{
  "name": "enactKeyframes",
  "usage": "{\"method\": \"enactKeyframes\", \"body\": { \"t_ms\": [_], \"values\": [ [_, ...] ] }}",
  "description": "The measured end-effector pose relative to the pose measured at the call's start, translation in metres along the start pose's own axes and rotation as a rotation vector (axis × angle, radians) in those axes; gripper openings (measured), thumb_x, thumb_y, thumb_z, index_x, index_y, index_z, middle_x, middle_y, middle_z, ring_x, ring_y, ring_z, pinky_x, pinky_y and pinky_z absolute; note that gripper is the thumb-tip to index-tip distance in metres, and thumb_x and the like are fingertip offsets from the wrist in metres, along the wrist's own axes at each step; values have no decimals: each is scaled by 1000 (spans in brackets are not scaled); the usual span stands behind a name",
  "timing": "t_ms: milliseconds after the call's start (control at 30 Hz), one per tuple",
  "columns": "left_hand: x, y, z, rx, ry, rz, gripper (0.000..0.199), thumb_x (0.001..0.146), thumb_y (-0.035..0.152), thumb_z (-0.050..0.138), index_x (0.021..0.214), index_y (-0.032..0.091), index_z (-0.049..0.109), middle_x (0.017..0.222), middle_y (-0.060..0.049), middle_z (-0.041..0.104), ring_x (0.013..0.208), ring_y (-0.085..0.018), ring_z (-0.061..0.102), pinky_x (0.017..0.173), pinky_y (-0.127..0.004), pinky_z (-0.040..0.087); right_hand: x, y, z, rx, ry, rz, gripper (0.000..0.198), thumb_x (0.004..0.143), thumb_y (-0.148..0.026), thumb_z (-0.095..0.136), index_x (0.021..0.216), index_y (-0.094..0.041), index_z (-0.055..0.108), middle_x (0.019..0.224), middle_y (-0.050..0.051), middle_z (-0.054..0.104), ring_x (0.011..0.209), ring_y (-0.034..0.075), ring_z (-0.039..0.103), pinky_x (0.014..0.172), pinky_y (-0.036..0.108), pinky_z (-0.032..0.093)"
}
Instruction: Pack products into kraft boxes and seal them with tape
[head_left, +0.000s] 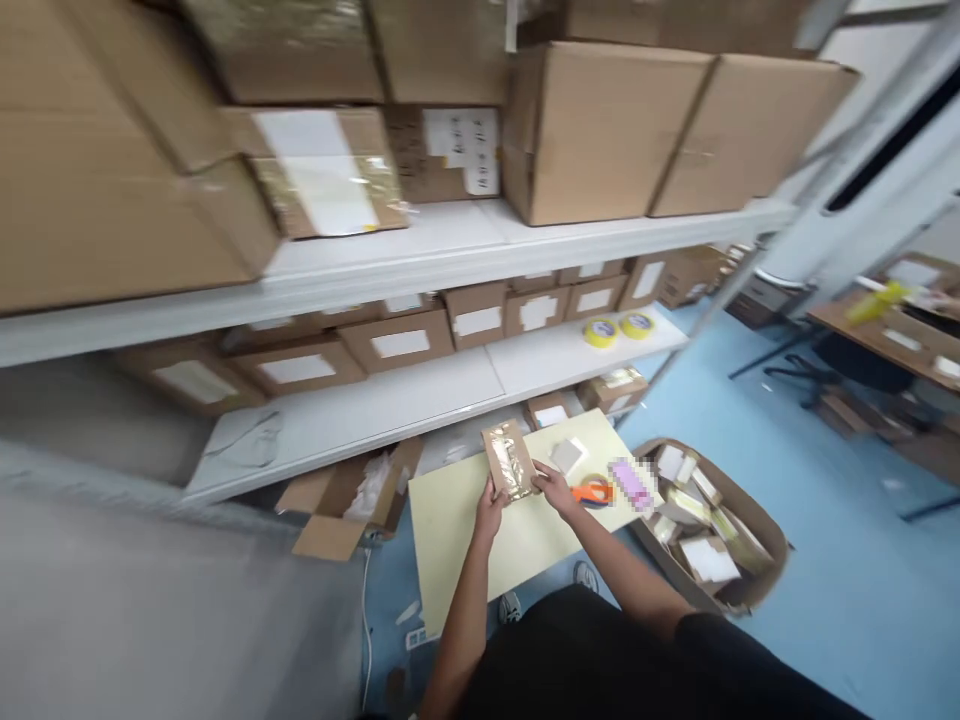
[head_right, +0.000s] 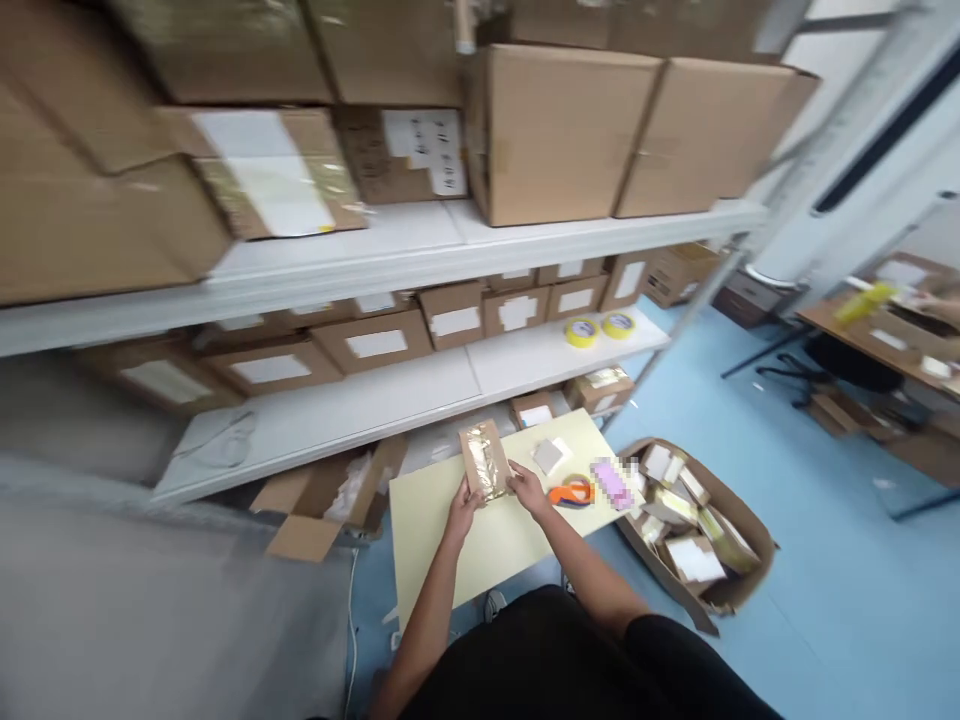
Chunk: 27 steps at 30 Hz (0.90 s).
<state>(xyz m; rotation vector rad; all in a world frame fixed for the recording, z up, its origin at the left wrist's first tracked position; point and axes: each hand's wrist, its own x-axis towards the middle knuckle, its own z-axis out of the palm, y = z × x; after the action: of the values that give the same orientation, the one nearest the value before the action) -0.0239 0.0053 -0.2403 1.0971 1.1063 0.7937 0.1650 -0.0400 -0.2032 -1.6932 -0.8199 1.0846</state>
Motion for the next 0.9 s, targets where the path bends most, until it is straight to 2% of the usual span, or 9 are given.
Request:
{"method": "enactKeyframes", "body": {
  "t_ms": [100, 200, 300, 400, 567, 667, 767, 833, 900],
  "values": [
    [8, 29, 46, 116, -62, 25, 80, 93, 45, 68, 165, 27, 39, 156, -5, 58, 141, -29, 58, 113, -37, 54, -9, -18, -51, 129, 28, -46, 53, 81, -44, 72, 130, -24, 75, 112, 6, 81, 104, 27, 74, 95, 44, 61],
    [15, 57, 109, 111, -183, 94, 83, 93, 49, 69, 167, 27, 37, 157, -5, 57, 144, -29, 56, 113, -37, 53, -18, -19, -114, 296, 106, -115, 60, 80, -50, 76, 135, -26, 73, 127, 6, 77, 121, 30, 70, 106, 48, 56],
    [20, 78, 185, 34, -381, 115, 89, 90, 49, 74, 166, 23, 37, 156, -9, 58, 144, -31, 55, 117, -40, 50, -28, -9, -183, 451, 249, -204, 68, 79, -53, 80, 141, -27, 69, 144, 6, 69, 139, 32, 60, 117, 51, 48],
    [23, 87, 272, 29, -525, 125, 85, 90, 45, 75, 165, 23, 40, 160, -9, 54, 144, -30, 55, 120, -40, 47, -40, 6, -255, 537, 400, -224, 74, 81, -56, 80, 147, -27, 64, 151, 7, 63, 145, 34, 55, 120, 53, 45],
    [24, 67, 414, 126, -711, 69, 72, 93, 41, 70, 160, 24, 48, 158, -9, 56, 139, -28, 60, 119, -44, 47, -62, 44, -372, 532, 582, -142, 80, 79, -55, 81, 150, -24, 62, 153, 9, 61, 146, 34, 53, 124, 52, 42],
    [13, 41, 483, 131, -783, 29, 67, 91, 40, 73, 153, 23, 56, 150, -10, 63, 138, -27, 61, 119, -44, 47, -76, 76, -428, 499, 682, -63, 80, 76, -52, 81, 148, -22, 63, 149, 9, 65, 146, 34, 54, 124, 52, 42],
    [-9, 14, 532, 116, -767, -35, 72, 85, 39, 80, 150, 20, 56, 140, -14, 69, 129, -29, 67, 113, -46, 52, -83, 106, -474, 491, 752, -30, 75, 76, -48, 77, 145, -21, 65, 145, 10, 68, 142, 34, 58, 120, 53, 46],
    [-22, 1, 552, 155, -716, -78, 81, 78, 38, 88, 149, 18, 54, 134, -18, 71, 121, -30, 71, 108, -47, 55, -84, 121, -504, 449, 765, -22, 67, 78, -44, 71, 141, -22, 67, 145, 10, 68, 138, 32, 61, 117, 51, 48],
    [-27, -5, 563, 249, -620, -69, 87, 73, 37, 92, 148, 17, 53, 134, -20, 69, 121, -31, 70, 107, -47, 55, -82, 133, -534, 350, 791, 26, 59, 81, -41, 65, 136, -23, 70, 144, 9, 69, 135, 30, 63, 116, 48, 49]
  ]
}}
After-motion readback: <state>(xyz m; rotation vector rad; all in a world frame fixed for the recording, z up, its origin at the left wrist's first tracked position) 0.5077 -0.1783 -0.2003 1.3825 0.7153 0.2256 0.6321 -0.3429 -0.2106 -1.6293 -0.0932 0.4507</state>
